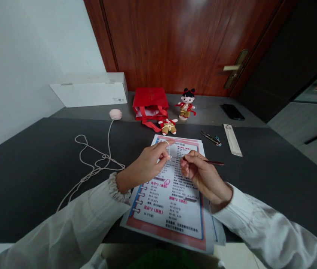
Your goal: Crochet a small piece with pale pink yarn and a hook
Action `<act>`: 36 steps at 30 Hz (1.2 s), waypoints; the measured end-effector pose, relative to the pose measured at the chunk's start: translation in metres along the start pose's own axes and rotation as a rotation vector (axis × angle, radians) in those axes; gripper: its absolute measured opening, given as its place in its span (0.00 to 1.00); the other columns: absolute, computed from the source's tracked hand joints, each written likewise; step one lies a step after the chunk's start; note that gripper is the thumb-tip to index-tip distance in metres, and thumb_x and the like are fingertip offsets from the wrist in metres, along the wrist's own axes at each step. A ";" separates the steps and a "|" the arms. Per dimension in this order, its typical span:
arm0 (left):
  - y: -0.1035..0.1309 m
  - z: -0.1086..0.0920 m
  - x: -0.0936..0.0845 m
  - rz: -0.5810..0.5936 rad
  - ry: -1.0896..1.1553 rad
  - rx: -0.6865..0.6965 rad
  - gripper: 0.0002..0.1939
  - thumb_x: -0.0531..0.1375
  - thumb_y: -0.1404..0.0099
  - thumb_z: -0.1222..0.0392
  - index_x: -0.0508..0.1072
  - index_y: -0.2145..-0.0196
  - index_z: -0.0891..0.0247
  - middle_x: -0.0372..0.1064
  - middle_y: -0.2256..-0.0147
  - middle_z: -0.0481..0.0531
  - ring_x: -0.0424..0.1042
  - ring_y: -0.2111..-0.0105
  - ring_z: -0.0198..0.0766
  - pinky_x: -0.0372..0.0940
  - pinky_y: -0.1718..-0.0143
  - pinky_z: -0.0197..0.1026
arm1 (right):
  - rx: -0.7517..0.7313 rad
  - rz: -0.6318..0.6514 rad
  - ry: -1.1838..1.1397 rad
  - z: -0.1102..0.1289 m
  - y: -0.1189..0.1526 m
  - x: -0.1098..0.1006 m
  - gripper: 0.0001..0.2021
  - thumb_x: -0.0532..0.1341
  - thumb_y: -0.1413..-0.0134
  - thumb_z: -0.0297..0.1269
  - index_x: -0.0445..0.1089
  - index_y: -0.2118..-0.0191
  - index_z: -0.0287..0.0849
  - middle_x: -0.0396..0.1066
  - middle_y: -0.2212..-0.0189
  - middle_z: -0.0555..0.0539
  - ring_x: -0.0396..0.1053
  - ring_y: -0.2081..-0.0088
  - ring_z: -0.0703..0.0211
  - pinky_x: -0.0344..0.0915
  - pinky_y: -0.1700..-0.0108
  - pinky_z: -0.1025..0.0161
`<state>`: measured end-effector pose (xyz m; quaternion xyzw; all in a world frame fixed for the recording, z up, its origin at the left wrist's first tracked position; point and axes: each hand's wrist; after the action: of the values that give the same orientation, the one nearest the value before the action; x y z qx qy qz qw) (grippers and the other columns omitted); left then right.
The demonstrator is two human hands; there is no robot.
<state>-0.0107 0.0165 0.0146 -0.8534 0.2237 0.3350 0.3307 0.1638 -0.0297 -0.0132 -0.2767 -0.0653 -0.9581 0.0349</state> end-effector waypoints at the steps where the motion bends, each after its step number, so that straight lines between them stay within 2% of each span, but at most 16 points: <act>1: 0.000 0.000 0.000 0.000 -0.006 0.002 0.07 0.53 0.37 0.69 0.68 0.62 0.64 0.70 0.67 0.49 0.68 0.70 0.32 0.65 0.63 0.36 | 0.030 -0.001 -0.023 0.001 0.000 0.000 0.10 0.65 0.50 0.33 0.64 0.76 0.41 0.68 0.78 0.53 0.62 0.80 0.69 0.63 0.76 0.69; 3: 0.000 0.000 0.000 -0.001 0.012 -0.023 0.04 0.54 0.37 0.68 0.67 0.67 0.63 0.71 0.66 0.50 0.69 0.69 0.32 0.65 0.63 0.37 | -0.038 0.013 0.071 0.002 0.001 -0.003 0.09 0.64 0.48 0.33 0.65 0.75 0.41 0.68 0.78 0.53 0.63 0.80 0.68 0.63 0.75 0.68; 7: -0.001 0.005 -0.002 -0.014 0.132 -0.110 0.03 0.57 0.40 0.67 0.66 0.71 0.62 0.72 0.68 0.49 0.72 0.67 0.35 0.65 0.61 0.38 | -0.503 0.110 0.622 0.004 0.008 -0.013 0.05 0.61 0.44 0.31 0.68 0.70 0.43 0.69 0.76 0.51 0.67 0.73 0.62 0.64 0.68 0.62; 9: -0.001 0.006 -0.002 -0.031 0.180 -0.121 0.05 0.58 0.40 0.67 0.65 0.73 0.62 0.73 0.65 0.51 0.73 0.60 0.38 0.64 0.56 0.40 | -0.694 0.291 0.830 0.004 0.010 -0.017 0.05 0.61 0.45 0.28 0.69 0.70 0.43 0.72 0.70 0.47 0.69 0.67 0.59 0.65 0.63 0.59; 10: -0.001 0.006 -0.003 -0.033 0.195 -0.126 0.06 0.58 0.40 0.66 0.65 0.74 0.62 0.73 0.63 0.52 0.72 0.57 0.39 0.64 0.55 0.41 | -0.732 0.331 0.879 0.003 0.011 -0.018 0.05 0.60 0.44 0.27 0.68 0.70 0.43 0.72 0.69 0.47 0.69 0.66 0.58 0.65 0.63 0.58; 11: -0.002 0.006 -0.003 -0.026 0.209 -0.132 0.07 0.58 0.40 0.66 0.65 0.75 0.62 0.73 0.62 0.53 0.72 0.55 0.41 0.63 0.54 0.42 | -0.749 0.315 0.871 0.003 0.011 -0.018 0.05 0.60 0.44 0.27 0.68 0.70 0.43 0.72 0.70 0.47 0.69 0.67 0.58 0.65 0.63 0.59; 14: -0.002 0.005 -0.003 0.013 0.265 -0.156 0.06 0.59 0.40 0.64 0.66 0.74 0.62 0.73 0.60 0.54 0.71 0.53 0.42 0.64 0.54 0.42 | -0.591 0.134 0.637 0.001 0.007 -0.015 0.05 0.60 0.43 0.30 0.66 0.70 0.44 0.69 0.75 0.51 0.67 0.73 0.62 0.64 0.68 0.62; 17: -0.002 0.005 -0.002 0.028 0.348 -0.191 0.05 0.60 0.42 0.63 0.67 0.74 0.63 0.73 0.64 0.53 0.72 0.56 0.42 0.64 0.56 0.41 | -0.378 0.110 0.348 0.003 0.003 -0.010 0.07 0.61 0.43 0.32 0.65 0.72 0.42 0.70 0.78 0.53 0.65 0.79 0.66 0.62 0.73 0.65; 20: -0.002 0.006 -0.001 0.020 0.416 -0.206 0.04 0.61 0.43 0.64 0.68 0.73 0.63 0.71 0.70 0.51 0.72 0.59 0.41 0.64 0.57 0.42 | -0.270 0.107 0.195 0.006 0.001 -0.008 0.08 0.63 0.46 0.33 0.65 0.74 0.41 0.71 0.78 0.54 0.65 0.81 0.67 0.60 0.76 0.68; 23: -0.002 0.006 -0.001 0.008 0.462 -0.220 0.02 0.61 0.43 0.65 0.70 0.71 0.64 0.69 0.72 0.48 0.71 0.65 0.37 0.64 0.60 0.41 | -0.248 0.110 0.167 0.009 0.003 -0.007 0.08 0.64 0.48 0.33 0.65 0.75 0.41 0.71 0.79 0.53 0.66 0.81 0.68 0.60 0.76 0.68; 26: -0.003 0.005 -0.001 0.018 0.474 -0.232 0.03 0.61 0.43 0.66 0.70 0.70 0.65 0.69 0.70 0.49 0.69 0.70 0.34 0.64 0.63 0.40 | -0.257 0.112 0.171 0.010 0.004 -0.006 0.08 0.64 0.48 0.33 0.66 0.75 0.41 0.72 0.79 0.53 0.66 0.81 0.68 0.61 0.76 0.68; 31: -0.003 0.006 -0.002 0.021 0.461 -0.196 0.04 0.62 0.43 0.66 0.68 0.74 0.65 0.71 0.62 0.53 0.71 0.65 0.36 0.64 0.63 0.39 | -0.278 0.107 0.180 0.009 0.004 -0.006 0.08 0.64 0.48 0.33 0.66 0.75 0.41 0.72 0.79 0.53 0.66 0.81 0.68 0.61 0.76 0.68; 36: -0.002 0.006 -0.003 0.014 0.359 -0.178 0.03 0.61 0.42 0.66 0.68 0.73 0.64 0.72 0.64 0.52 0.71 0.65 0.36 0.63 0.64 0.38 | -0.265 0.109 0.191 0.009 0.004 -0.007 0.07 0.64 0.48 0.33 0.67 0.74 0.41 0.72 0.78 0.53 0.66 0.81 0.68 0.61 0.76 0.68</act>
<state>-0.0142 0.0226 0.0139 -0.9237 0.2544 0.1983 0.2066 0.1749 -0.0321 -0.0086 -0.1898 0.0801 -0.9769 0.0561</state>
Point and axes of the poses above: each hand's wrist, its own y-axis away from the middle knuckle, its own x-axis out of the palm, z = x × y
